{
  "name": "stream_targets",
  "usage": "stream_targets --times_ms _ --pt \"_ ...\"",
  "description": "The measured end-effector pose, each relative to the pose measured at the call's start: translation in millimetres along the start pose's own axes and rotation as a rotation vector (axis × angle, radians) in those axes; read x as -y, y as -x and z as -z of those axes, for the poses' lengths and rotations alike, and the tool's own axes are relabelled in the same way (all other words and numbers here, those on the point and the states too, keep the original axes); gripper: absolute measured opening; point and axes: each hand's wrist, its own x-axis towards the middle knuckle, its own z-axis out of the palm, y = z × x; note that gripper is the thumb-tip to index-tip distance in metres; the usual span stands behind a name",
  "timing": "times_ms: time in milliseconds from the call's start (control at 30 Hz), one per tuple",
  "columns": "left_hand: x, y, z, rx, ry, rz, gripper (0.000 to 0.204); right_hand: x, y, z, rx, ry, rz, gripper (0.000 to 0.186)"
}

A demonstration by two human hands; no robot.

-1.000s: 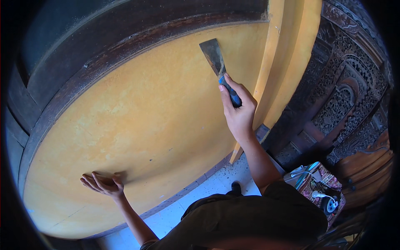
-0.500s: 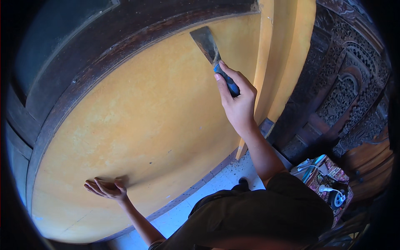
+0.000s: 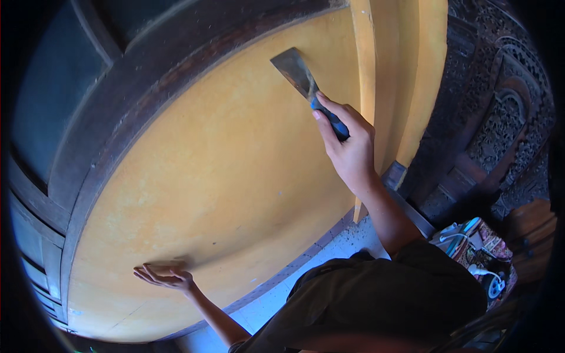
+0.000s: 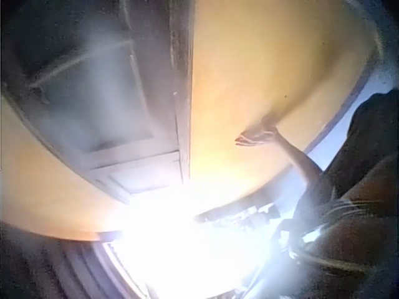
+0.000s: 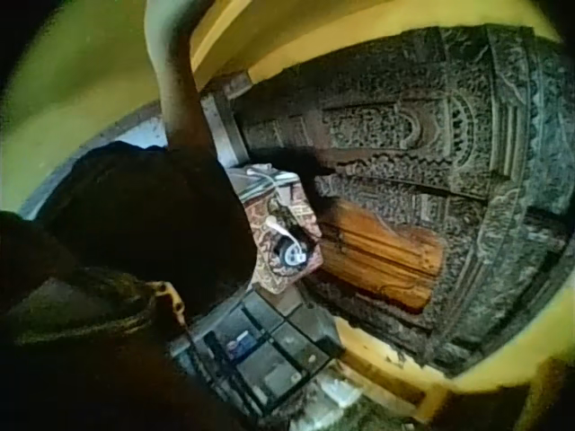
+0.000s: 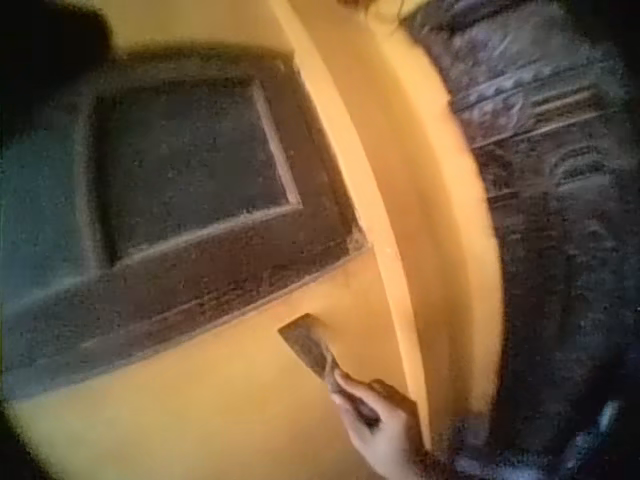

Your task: The person scrapes old paint or plaster from a wall using a putty knife.

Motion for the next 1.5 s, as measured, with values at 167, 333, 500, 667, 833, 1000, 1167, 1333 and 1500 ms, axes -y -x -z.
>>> stream_targets --times_ms 167,333,500,667,833,1000,1167,1333,1500 --pt "-58 -1 -17 -0.007 -0.041 0.097 0.078 -5 -31 12 0.018 -0.020 0.051 0.032" --pt "-125 -3 -37 0.014 -0.044 0.069 0.076 -37 -30 35 0.054 0.029 0.049 0.034" --pt "-186 -13 -59 0.007 0.009 0.025 0.076 -50 -59 39 0.061 0.015 0.127 0.035" --pt "-216 -9 -77 0.031 0.022 0.064 0.079 -65 -53 52 0.142 0.060 0.135 0.038" --pt "-242 -4 -92 0.089 0.045 0.073 0.078 -64 -73 54 0.174 -0.018 0.127 0.036" --pt "-234 5 -108 -0.013 -0.016 0.050 0.080 -92 -67 62 0.139 -0.018 0.200 0.038" --pt "-240 1 -107 -0.018 -0.013 0.050 0.077 -114 -68 68 0.111 -0.012 0.132 0.038" --pt "-238 1 -111 -0.043 -0.022 0.041 0.073 -105 -83 70 0.118 -0.027 0.157 0.039" --pt "-244 -5 -112 -0.054 -0.033 0.017 0.072 -130 -68 76 0.120 0.020 0.161 0.040"
